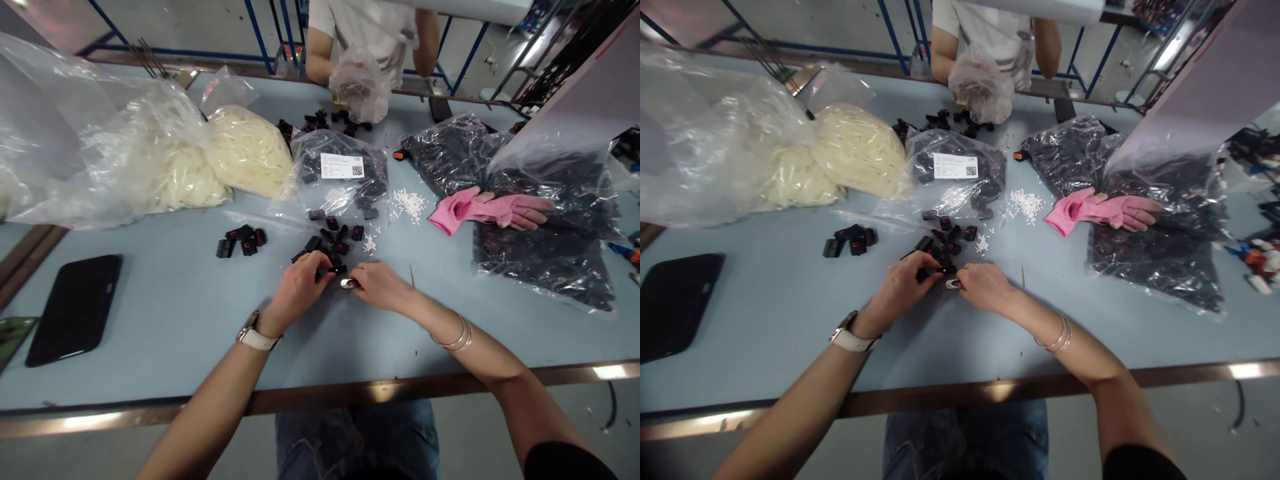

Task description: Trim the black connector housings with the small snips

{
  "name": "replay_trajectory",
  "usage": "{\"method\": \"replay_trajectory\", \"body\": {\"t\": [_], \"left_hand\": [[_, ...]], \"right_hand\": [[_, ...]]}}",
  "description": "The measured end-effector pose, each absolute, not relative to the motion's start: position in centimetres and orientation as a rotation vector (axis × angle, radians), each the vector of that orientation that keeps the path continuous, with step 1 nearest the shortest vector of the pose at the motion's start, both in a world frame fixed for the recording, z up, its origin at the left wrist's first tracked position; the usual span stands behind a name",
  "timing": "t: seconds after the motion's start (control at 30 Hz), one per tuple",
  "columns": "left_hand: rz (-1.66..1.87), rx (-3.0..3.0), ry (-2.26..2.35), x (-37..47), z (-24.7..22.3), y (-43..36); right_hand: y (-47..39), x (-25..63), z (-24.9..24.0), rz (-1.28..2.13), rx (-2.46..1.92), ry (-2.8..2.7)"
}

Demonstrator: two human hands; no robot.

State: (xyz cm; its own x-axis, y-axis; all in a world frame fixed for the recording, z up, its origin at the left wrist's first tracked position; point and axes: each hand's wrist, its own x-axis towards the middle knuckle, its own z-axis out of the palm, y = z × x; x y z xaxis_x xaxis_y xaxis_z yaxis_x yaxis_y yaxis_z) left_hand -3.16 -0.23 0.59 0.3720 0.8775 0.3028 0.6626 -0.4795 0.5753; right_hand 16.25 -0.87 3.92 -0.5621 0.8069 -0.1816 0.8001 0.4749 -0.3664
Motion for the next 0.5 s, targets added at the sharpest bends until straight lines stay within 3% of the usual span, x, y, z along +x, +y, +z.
{"method": "replay_trajectory", "body": {"t": [0.2,0.4,0.5], "left_hand": [[0.85,2.29,1.324,-3.1,0.7,-0.2],[0.856,2.312,1.29,-2.6,1.1,-0.6],[0.85,2.296,1.267,-2.3,1.0,-0.9]], "right_hand": [[0.5,17.1,3.7,0.843,-1.398,-2.426],[0.6,16.6,3.0,1.262,-1.303,-1.865],[0.3,16.3,2.4,1.27,-1.333,-1.849]]}}
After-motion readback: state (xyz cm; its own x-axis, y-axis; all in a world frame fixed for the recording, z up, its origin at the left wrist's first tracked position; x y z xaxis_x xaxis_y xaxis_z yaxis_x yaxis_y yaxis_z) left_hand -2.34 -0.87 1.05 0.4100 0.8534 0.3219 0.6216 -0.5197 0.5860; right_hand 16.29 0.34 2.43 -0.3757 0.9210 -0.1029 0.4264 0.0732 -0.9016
